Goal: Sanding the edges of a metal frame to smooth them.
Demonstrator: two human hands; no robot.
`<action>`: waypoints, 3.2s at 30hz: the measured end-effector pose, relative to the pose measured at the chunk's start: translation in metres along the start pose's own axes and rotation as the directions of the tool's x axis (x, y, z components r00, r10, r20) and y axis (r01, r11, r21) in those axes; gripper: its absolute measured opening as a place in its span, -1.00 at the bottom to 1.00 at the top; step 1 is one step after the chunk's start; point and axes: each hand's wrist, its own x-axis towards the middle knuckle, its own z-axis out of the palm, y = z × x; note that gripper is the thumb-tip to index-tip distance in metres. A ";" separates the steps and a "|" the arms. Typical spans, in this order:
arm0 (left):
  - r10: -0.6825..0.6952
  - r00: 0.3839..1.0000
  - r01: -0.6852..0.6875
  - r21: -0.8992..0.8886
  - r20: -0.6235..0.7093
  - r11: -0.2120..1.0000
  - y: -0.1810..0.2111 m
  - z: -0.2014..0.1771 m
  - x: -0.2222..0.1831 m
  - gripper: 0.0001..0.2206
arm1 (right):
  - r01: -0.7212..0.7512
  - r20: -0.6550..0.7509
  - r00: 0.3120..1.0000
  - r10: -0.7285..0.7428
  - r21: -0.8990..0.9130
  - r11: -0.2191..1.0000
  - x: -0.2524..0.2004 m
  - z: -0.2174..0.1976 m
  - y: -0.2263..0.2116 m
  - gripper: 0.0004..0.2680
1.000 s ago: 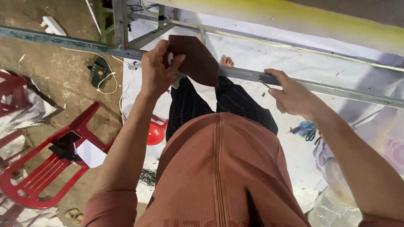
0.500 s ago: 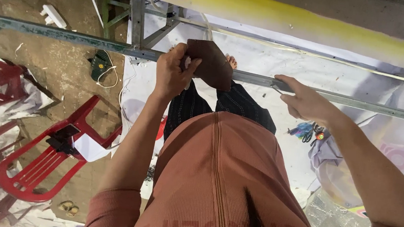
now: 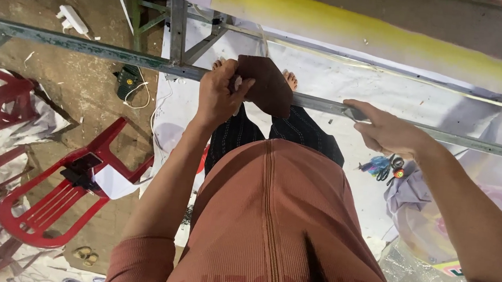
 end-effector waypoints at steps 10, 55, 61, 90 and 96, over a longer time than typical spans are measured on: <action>-0.009 1.000 0.009 0.011 0.013 1.000 -0.009 0.001 -0.006 -0.77 | -0.005 -0.031 1.000 0.006 0.034 0.999 0.002 0.004 0.001 -0.59; -0.056 0.998 0.056 -0.013 -0.016 0.998 0.032 -0.016 0.014 -0.81 | 0.284 -0.398 0.909 -0.125 0.372 0.883 0.021 0.063 0.011 -0.74; -0.028 0.999 0.028 -0.004 -0.027 1.000 0.042 -0.016 0.022 -0.83 | 0.423 -0.657 0.328 -0.678 -0.540 0.728 0.045 0.059 0.031 -0.78; -0.254 0.953 0.179 -0.369 -0.166 0.912 -0.029 -0.159 0.058 -0.74 | -0.020 -0.941 0.337 0.028 0.023 1.000 0.049 0.184 0.056 -0.73; -0.498 0.835 0.349 -0.474 -0.234 0.808 -0.069 -0.225 0.054 -0.60 | 0.444 -0.988 0.150 -0.041 0.031 0.895 0.146 0.220 0.017 -0.78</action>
